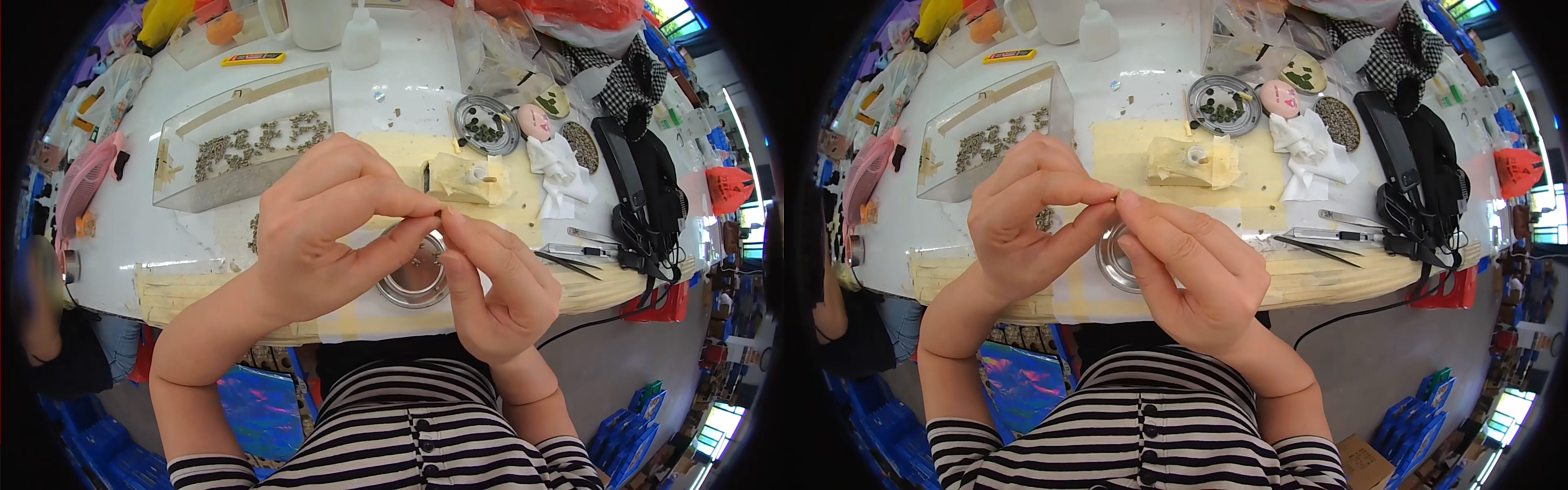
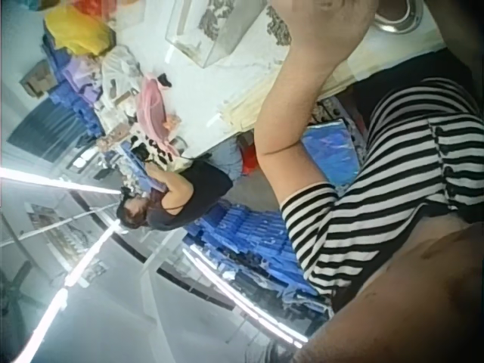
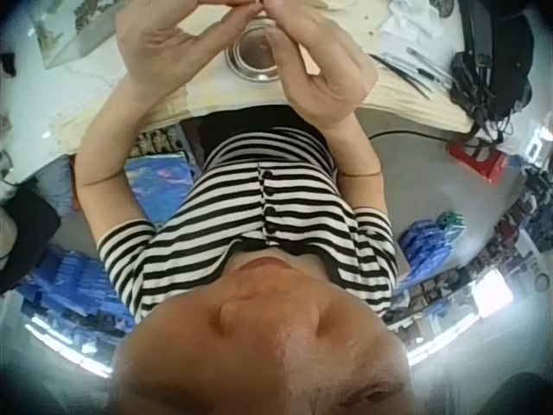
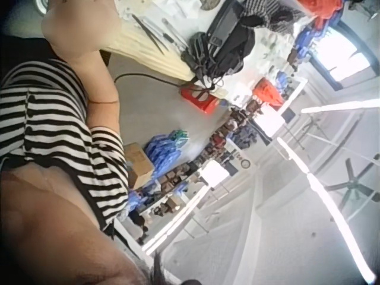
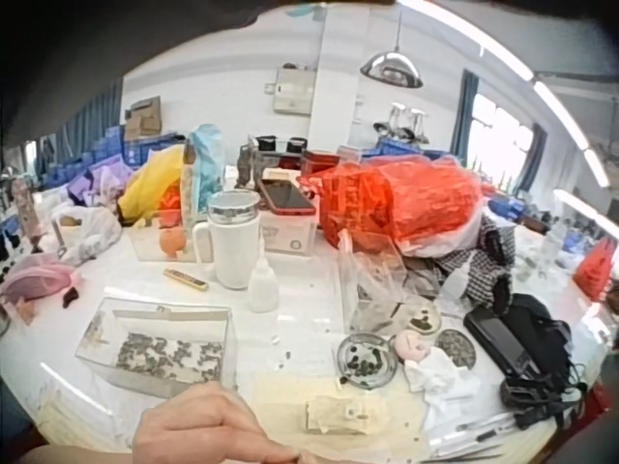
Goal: The person picks up small dark seeds by hand from a pile on the table and places them into a small metal lid.
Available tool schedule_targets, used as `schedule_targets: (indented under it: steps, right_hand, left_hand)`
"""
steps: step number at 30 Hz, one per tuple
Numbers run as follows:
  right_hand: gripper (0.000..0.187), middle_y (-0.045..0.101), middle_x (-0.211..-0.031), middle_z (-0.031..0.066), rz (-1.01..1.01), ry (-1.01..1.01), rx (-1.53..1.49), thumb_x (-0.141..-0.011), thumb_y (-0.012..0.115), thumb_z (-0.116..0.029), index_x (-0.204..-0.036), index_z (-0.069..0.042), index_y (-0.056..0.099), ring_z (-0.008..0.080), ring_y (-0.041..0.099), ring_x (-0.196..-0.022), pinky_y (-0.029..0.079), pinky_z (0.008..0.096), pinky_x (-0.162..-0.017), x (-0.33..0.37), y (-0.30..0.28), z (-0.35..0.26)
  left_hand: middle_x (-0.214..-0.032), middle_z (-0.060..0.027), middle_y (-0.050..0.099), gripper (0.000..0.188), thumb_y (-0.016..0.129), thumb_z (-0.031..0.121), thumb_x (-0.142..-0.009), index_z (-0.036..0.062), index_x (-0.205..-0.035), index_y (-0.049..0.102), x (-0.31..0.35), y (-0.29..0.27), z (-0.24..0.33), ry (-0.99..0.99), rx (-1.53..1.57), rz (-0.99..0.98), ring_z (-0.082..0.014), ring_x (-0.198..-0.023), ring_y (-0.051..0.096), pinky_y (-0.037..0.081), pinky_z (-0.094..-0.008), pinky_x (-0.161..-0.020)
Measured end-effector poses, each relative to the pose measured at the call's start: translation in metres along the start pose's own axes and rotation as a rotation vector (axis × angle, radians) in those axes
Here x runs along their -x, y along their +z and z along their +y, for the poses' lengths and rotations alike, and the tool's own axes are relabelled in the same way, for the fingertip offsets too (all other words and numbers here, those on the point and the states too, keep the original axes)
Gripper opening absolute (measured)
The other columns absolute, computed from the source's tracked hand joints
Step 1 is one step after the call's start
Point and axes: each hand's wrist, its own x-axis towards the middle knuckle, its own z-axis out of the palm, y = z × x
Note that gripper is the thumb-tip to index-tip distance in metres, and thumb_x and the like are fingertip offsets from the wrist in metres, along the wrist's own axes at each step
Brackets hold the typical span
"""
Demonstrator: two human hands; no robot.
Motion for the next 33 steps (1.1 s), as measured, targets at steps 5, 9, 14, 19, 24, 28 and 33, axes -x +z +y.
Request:
schedule_targets:
  steps: [5, 9, 14, 19, 24, 28, 33]
  right_hand:
    - [0.024, 0.073, -0.103, 0.0121, -0.027, 0.475, -0.656, -0.093, 0.066, 0.002, -0.117, 0.005, 0.068, 0.0150, 0.068, -0.090, 0.054, 0.0266, -0.081, 0.013, -0.006, -0.002]
    - [0.019, 0.072, -0.106, 0.0101, -0.070, 0.589, -0.987, -0.095, 0.064, 0.001, -0.113, 0.007, 0.068, 0.0143, 0.068, -0.094, 0.054, 0.0272, -0.086, 0.013, -0.005, 0.002]
    - [0.016, 0.072, -0.102, 0.0111, -0.061, 0.542, -0.813, -0.089, 0.071, 0.001, -0.104, 0.005, 0.069, 0.0142, 0.069, -0.090, 0.055, 0.0269, -0.080, 0.016, -0.012, 0.006]
    - [0.024, 0.073, -0.096, 0.0139, 0.018, 0.050, -0.098, -0.080, 0.079, 0.002, -0.103, 0.003, 0.072, 0.0194, 0.070, -0.078, 0.056, 0.0274, -0.067, 0.009, -0.008, 0.000]
    - [0.027, 0.073, -0.096, 0.0137, 0.010, 0.111, -0.151, -0.080, 0.078, 0.002, -0.106, 0.003, 0.073, 0.0195, 0.070, -0.079, 0.056, 0.0273, -0.068, 0.011, -0.006, 0.002]
    - [0.022, 0.072, -0.097, 0.0103, -0.008, 0.439, -0.581, -0.087, 0.073, 0.001, -0.109, 0.004, 0.071, 0.0151, 0.069, -0.083, 0.055, 0.0258, -0.075, 0.018, -0.005, 0.007]
    - [0.015, 0.070, -0.097, 0.0073, -0.095, 0.667, -1.003, -0.094, 0.066, -0.001, -0.107, 0.006, 0.066, 0.0122, 0.067, -0.088, 0.054, 0.0251, -0.079, 0.012, -0.008, 0.009]
  left_hand:
    - [-0.082, -0.0036, 0.063, 0.027, 0.084, 0.000, -0.070, 0.0045, -0.094, 0.073, 0.000, 0.000, 0.001, 0.093, 0.011, -0.028, -0.0186, -0.073, 0.058, 0.045, -0.0303, -0.064]
    - [-0.083, -0.0022, 0.063, 0.030, 0.085, 0.002, -0.068, 0.0060, -0.095, 0.074, 0.001, 0.001, 0.006, 0.150, -0.005, -0.056, -0.0184, -0.073, 0.058, 0.045, -0.0301, -0.063]
    - [-0.082, -0.0015, 0.062, 0.031, 0.086, 0.001, -0.063, 0.0059, -0.091, 0.073, 0.002, 0.004, 0.008, 0.168, -0.050, -0.031, -0.0186, -0.073, 0.058, 0.045, -0.0301, -0.061]
    - [-0.078, -0.0028, 0.061, 0.030, 0.085, -0.002, -0.062, 0.0054, -0.089, 0.073, 0.004, 0.007, 0.009, 0.103, -0.051, -0.010, -0.0189, -0.069, 0.057, 0.045, -0.0305, -0.060]
    - [-0.075, -0.0030, 0.061, 0.031, 0.084, -0.003, -0.063, 0.0050, -0.090, 0.073, 0.004, 0.009, 0.006, 0.071, -0.005, 0.025, -0.0186, -0.066, 0.057, 0.046, -0.0306, -0.060]
    - [-0.076, -0.0024, 0.061, 0.031, 0.084, -0.002, -0.063, 0.0054, -0.091, 0.073, 0.004, 0.008, 0.006, 0.098, -0.015, 0.024, -0.0183, -0.066, 0.057, 0.046, -0.0307, -0.060]
    - [-0.077, -0.0011, 0.061, 0.031, 0.084, -0.001, -0.064, 0.0060, -0.092, 0.074, 0.005, 0.010, 0.002, 0.129, 0.014, -0.002, -0.0181, -0.067, 0.057, 0.046, -0.0306, -0.061]
